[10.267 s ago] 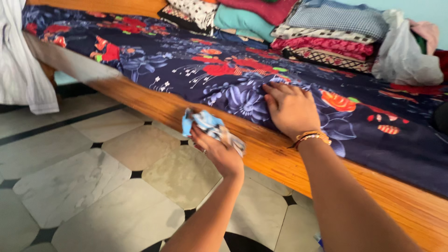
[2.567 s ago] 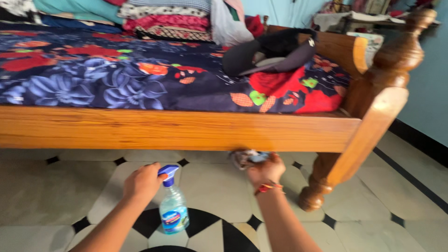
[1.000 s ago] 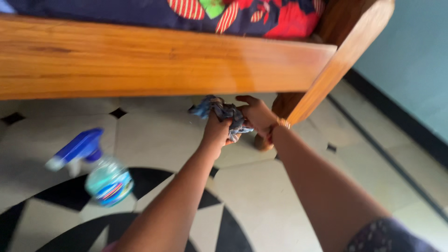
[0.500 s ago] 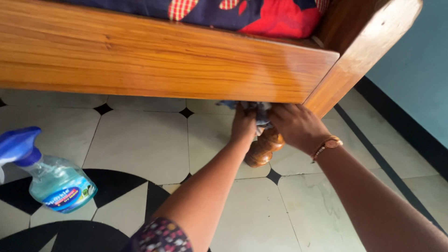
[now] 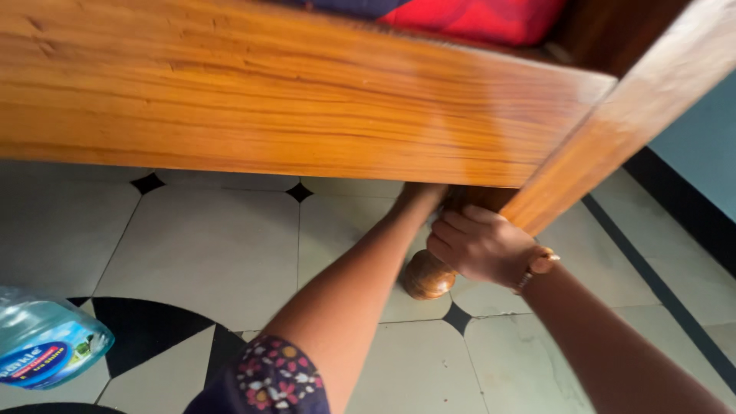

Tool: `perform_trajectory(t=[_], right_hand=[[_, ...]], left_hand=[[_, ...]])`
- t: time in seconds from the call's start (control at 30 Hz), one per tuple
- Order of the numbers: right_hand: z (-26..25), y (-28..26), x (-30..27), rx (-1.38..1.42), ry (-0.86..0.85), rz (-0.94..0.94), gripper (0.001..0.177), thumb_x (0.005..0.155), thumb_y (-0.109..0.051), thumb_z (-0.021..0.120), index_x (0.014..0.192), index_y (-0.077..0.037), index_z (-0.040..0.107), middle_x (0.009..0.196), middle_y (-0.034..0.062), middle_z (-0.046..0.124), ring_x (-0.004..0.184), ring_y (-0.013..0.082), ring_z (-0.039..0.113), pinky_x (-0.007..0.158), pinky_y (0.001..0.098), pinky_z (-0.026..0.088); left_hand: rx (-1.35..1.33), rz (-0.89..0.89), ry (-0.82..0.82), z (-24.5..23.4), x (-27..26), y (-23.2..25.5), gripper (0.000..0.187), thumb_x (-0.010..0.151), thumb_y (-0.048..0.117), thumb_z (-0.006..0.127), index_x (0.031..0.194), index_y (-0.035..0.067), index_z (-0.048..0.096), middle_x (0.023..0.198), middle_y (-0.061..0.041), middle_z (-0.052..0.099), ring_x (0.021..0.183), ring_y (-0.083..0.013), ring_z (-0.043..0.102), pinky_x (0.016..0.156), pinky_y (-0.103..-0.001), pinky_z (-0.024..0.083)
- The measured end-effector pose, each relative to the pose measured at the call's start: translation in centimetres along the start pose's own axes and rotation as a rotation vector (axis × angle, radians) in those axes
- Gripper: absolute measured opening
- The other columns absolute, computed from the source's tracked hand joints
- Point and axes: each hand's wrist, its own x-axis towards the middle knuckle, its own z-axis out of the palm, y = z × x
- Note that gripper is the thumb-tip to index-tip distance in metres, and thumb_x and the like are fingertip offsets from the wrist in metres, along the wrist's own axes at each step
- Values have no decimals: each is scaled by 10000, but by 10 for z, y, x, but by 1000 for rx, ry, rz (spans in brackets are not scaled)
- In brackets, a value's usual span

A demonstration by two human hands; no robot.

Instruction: The person cleans a wooden bed frame by spraying it with liquid from a bottle and wiping the headboard, legs, and sides with a cloth.

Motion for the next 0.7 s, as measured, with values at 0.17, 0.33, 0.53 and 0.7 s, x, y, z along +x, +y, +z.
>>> perform_trajectory(t=[0.17,0.33,0.53,0.7], right_hand=[[10,-2,1,-12,-70,-4,43,761,-181,706,793,-181,678,877,-19,686,851,166,652,737,315,501],[-15,0,7,115,117,128,226,752,-169,759,974,-152,720,1012,5,700,967,196,643,822,348,488],[-41,-15,31,-70,458,581,351,814,-66,689,1161,-67,638,1206,150,633,1094,346,583,901,495,403],[-43,44,53,-51,516,732,357,1058,-150,477,1377,-17,568,1380,188,506,1251,340,491,1079,453,395]], left_hand=[[50,-58,-60,-8,-7,11,457,1031,374,509,1314,19,560,1246,-138,648,1151,-229,627,938,-381,553],[-175,67,-262,-25,-52,17,422,993,193,612,1345,-37,568,1283,-183,652,1179,-257,626,992,-398,532],[52,223,81,9,-55,-10,478,968,111,586,1428,2,514,1387,-216,570,1249,-314,559,1033,-405,489],[303,113,129,-7,-61,-18,513,932,116,624,1424,34,504,1450,-198,532,1303,-378,519,1055,-418,421]])
